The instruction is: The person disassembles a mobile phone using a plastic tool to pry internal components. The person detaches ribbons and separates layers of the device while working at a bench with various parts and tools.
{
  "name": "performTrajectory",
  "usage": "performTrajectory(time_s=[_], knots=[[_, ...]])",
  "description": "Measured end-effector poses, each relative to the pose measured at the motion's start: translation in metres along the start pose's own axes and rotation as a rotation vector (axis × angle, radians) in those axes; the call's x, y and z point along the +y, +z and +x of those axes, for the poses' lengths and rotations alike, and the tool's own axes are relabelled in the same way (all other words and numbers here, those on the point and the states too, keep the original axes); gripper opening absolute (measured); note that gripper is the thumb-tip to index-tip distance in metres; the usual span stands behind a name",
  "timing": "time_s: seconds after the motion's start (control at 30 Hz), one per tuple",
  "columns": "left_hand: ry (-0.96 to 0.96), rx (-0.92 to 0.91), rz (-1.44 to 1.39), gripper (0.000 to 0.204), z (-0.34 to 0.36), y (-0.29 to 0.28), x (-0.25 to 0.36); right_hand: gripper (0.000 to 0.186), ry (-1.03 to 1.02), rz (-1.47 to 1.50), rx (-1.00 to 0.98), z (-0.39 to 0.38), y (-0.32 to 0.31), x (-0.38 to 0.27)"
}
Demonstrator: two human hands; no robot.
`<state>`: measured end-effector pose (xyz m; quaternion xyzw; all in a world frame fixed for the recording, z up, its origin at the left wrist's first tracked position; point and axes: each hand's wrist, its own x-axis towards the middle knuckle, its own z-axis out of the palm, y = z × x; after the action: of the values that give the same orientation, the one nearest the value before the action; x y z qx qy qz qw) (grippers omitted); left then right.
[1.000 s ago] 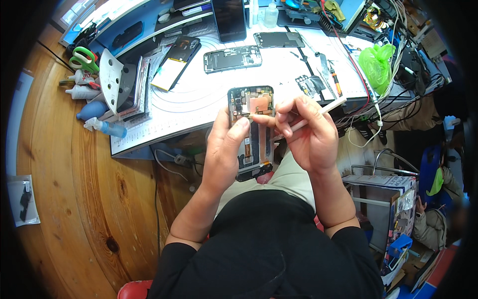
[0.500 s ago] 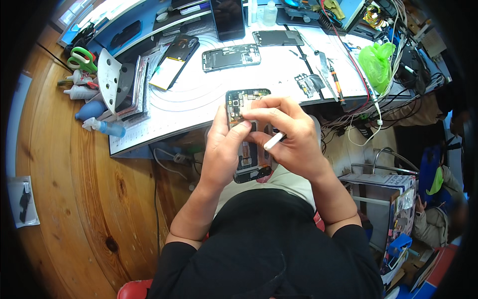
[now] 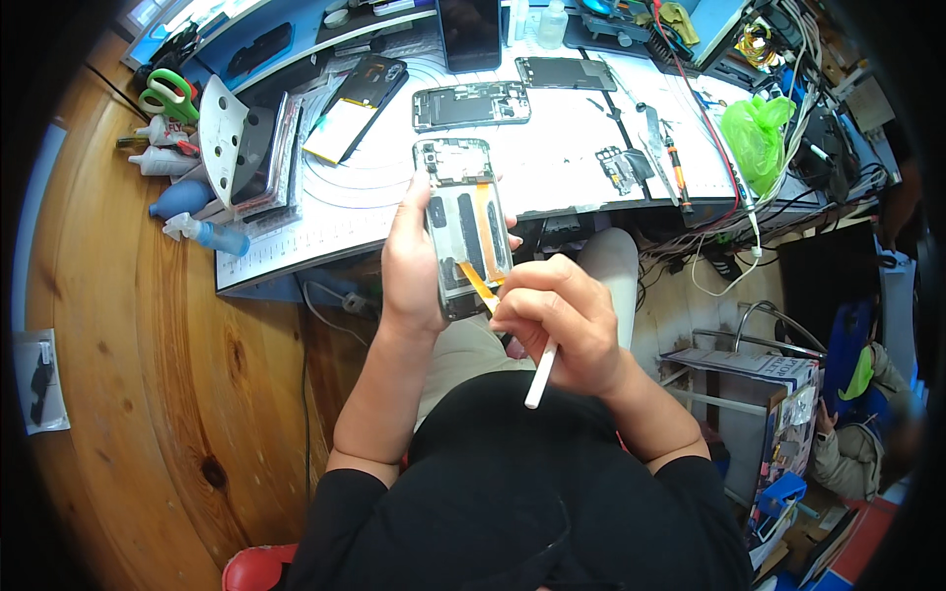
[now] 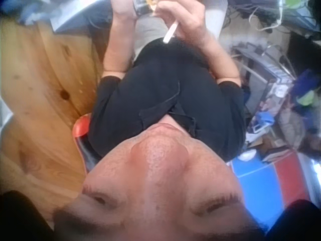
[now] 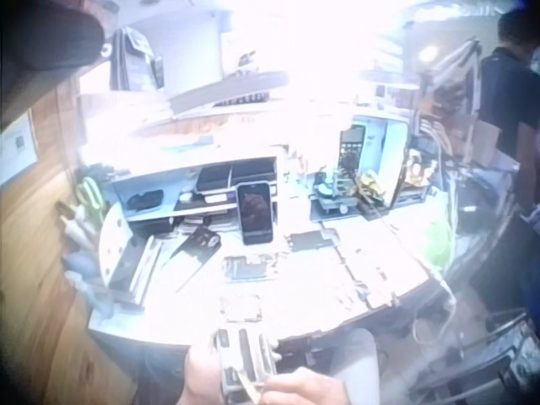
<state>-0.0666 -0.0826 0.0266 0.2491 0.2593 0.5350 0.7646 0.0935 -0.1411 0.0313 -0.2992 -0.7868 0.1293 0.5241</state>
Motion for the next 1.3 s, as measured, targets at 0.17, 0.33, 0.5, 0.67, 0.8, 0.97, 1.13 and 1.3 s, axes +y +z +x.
performTrajectory(time_s=[0.17,0.33,0.5,0.67,0.8,0.97,1.13,1.3], knots=[[0.049,-0.005,0.026,0.059,-0.003,0.007,-0.001,0.029,0.069,0.15,-0.023,-0.016,0.007,0.0],[0.069,-0.036,0.086,0.058,-0.004,0.004,-0.006,0.027,-0.002,0.094,0.0,-0.019,0.004,-0.005],[0.069,0.022,0.093,0.064,-0.006,0.009,-0.011,0.026,-0.014,0.104,0.021,-0.024,0.0,-0.005],[-0.015,-0.078,0.028,0.054,-0.002,0.008,-0.015,0.024,0.154,0.145,0.107,-0.011,-0.01,0.012],[-0.037,-0.106,0.019,0.05,-0.004,0.012,-0.014,0.084,0.2,0.123,-0.108,-0.001,-0.02,0.016],[-0.072,-0.09,-0.038,0.048,-0.003,0.015,-0.014,0.05,0.167,0.042,-0.116,0.001,-0.013,0.019],[-0.033,-0.081,0.017,0.05,-0.002,0.016,-0.016,0.035,0.332,0.162,-0.073,-0.008,-0.009,0.02],[0.041,-0.027,0.087,0.053,-0.002,0.018,-0.019,0.031,0.106,-0.061,0.013,-0.005,-0.002,0.019]])
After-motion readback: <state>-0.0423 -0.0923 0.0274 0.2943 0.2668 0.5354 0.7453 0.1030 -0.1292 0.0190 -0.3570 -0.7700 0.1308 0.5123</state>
